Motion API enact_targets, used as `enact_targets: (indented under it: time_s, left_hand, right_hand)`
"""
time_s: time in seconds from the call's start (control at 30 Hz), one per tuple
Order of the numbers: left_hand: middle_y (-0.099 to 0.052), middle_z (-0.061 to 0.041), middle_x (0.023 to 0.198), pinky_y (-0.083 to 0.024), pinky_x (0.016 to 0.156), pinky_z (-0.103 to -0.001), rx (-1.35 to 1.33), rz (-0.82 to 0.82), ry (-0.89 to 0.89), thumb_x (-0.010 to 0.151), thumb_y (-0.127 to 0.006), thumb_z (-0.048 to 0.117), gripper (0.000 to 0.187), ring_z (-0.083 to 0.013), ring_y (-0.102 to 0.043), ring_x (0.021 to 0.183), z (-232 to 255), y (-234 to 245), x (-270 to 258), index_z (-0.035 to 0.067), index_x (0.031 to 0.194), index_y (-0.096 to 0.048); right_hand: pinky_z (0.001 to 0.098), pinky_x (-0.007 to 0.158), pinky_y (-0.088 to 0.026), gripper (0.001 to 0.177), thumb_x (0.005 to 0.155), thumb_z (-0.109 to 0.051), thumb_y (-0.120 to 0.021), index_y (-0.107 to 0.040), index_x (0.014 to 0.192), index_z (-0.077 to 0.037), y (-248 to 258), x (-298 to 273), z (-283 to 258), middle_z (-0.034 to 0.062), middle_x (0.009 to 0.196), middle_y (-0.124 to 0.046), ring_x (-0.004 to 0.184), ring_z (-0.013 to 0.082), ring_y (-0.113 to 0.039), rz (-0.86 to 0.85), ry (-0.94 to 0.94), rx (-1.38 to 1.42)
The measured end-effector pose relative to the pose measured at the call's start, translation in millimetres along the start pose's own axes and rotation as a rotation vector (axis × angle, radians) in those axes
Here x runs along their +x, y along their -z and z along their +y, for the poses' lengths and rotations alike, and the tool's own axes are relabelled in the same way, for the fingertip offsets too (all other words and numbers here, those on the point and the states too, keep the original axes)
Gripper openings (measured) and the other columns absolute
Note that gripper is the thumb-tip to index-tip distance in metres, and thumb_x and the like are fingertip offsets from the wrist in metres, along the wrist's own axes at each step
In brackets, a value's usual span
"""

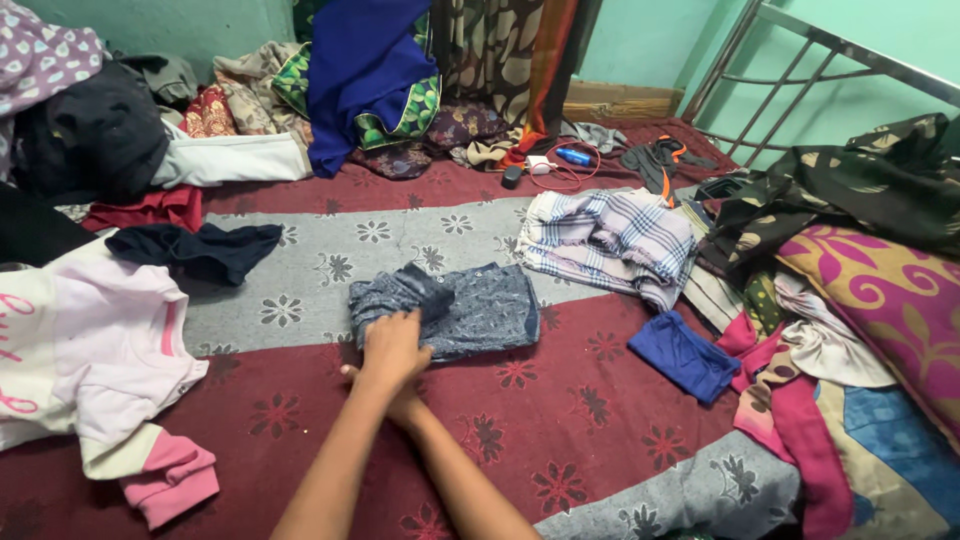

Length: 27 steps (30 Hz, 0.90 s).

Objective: The person folds various garments on a bed, including a blue shirt, a gray patterned top, a pink and white shirt, a dark blue shirt, and a striped shirt. Each item is smoothed, folded into a compact rectangle, and placed in a growing stack.

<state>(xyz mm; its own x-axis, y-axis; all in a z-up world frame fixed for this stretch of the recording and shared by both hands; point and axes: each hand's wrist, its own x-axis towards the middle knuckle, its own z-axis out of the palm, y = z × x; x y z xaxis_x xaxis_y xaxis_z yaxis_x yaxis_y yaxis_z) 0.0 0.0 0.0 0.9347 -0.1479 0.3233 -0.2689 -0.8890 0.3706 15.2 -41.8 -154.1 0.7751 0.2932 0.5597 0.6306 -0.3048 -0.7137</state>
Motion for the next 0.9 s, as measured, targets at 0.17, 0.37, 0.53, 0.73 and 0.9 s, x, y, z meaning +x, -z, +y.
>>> enact_targets:
  time_s: [0.17, 0.37, 0.53, 0.73, 0.9]
  left_hand:
    - [-0.075, -0.017, 0.111, -0.059, 0.091, -0.038, -0.682, 0.386, 0.076, 0.086, -0.068, 0.034, 0.037, -0.0302, -0.076, 0.101, -40, 6, 2, 0.007, 0.11, -0.075]
    - [-0.067, -0.025, 0.124, -0.053, 0.099, -0.045, -1.005, 0.273, 0.663, 0.098, -0.062, 0.055, 0.068, -0.0345, -0.067, 0.113, -113, -19, -27, -0.003, 0.133, -0.059]
    - [-0.067, -0.02, 0.131, -0.053, 0.098, -0.044, -1.871, -0.074, 0.765, 0.086, -0.062, 0.07, 0.091, -0.0314, -0.068, 0.116, -138, -12, -43, 0.001, 0.143, -0.05]
    - [-0.074, -0.012, 0.112, -0.056, 0.083, -0.043, -1.312, -0.069, 0.757, 0.075, -0.083, 0.041, 0.069, -0.0228, -0.071, 0.095, -114, -7, -36, 0.002, 0.129, -0.064]
    - [-0.076, -0.012, 0.105, -0.058, 0.073, -0.033, -1.381, 0.029, 0.572, 0.074, -0.086, 0.021, 0.062, -0.0191, -0.072, 0.085, -118, -19, -40, 0.0, 0.126, -0.062]
  right_hand:
    - [0.0309, 0.082, -0.045, 0.04, 0.104, -0.037, -0.066, -0.051, 0.117, -0.002, 3, 15, -2, 0.0064, 0.111, -0.056, 0.099, 0.0133, -0.052, 0.142, -0.362, 0.592]
    - [0.0282, 0.061, -0.035, 0.036, 0.107, -0.025, -0.062, -0.057, 0.072, -0.014, -9, 13, -27, -0.0058, 0.075, -0.05, 0.071, 0.0066, -0.039, 0.419, -0.635, 0.948]
    - [0.0224, 0.08, -0.046, 0.026, 0.101, -0.013, -0.064, -0.055, 0.076, -0.013, -17, 12, -59, -0.0011, 0.086, -0.059, 0.084, 0.0069, -0.055, 0.484, -0.638, 1.303]
    - [0.0299, 0.092, -0.056, 0.03, 0.088, -0.008, -0.064, -0.063, 0.118, -0.013, 41, -25, -144, 0.0041, 0.115, -0.071, 0.105, 0.016, -0.069, 0.164, -0.993, 1.139]
    - [0.0387, 0.099, -0.057, 0.032, 0.103, -0.023, -0.063, -0.068, 0.129, -0.006, 75, 15, -171, 0.012, 0.132, -0.065, 0.12, 0.0276, -0.065, 0.187, -0.252, 0.189]
